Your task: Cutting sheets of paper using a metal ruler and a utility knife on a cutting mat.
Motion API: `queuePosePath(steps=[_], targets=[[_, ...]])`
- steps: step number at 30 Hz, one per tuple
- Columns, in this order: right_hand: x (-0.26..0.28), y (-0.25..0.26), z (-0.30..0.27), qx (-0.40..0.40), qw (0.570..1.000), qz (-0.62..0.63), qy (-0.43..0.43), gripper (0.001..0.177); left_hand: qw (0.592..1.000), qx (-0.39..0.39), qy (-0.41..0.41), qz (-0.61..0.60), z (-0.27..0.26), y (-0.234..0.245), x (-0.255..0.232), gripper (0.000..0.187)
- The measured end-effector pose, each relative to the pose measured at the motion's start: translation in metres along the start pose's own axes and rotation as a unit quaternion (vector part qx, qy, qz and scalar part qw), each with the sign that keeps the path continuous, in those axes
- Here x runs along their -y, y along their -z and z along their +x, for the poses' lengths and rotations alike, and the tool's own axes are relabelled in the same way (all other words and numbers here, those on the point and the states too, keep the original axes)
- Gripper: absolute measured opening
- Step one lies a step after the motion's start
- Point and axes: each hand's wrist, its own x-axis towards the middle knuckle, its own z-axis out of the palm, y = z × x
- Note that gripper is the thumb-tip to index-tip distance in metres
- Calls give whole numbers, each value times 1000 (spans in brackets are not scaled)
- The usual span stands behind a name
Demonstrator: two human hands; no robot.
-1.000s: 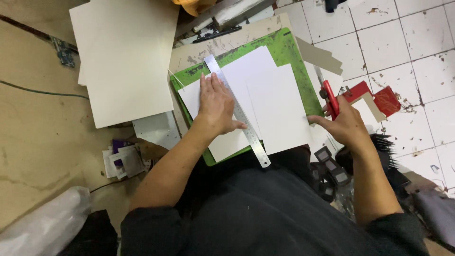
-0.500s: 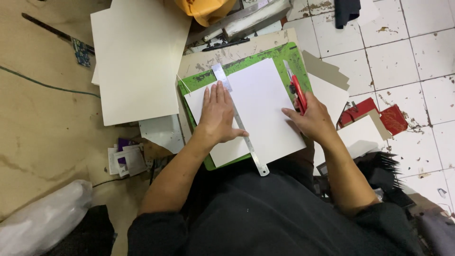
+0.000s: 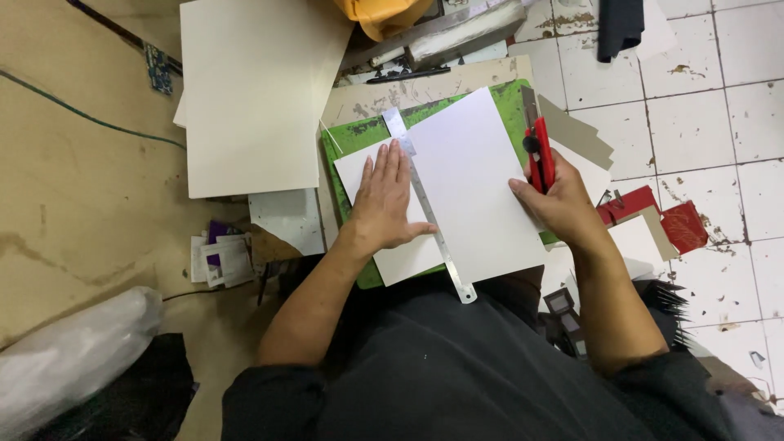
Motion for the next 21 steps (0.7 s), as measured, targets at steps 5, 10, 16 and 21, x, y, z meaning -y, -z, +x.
queuePosePath(steps=[5, 10, 16, 21], targets=[[48, -12, -24, 23, 994, -106, -14, 33, 1000, 8, 4, 14, 3, -1, -2, 137], [66, -46, -35, 104, 944, -311, 26, 36, 1000, 14, -2, 26, -1, 5, -6, 137], [54, 0, 0, 108, 969, -221, -29, 26, 1000, 10, 13, 24, 0, -4, -2, 138], [-51, 1, 28, 22, 1000, -9, -17, 17, 999, 13, 20, 33, 4, -2, -5, 136]])
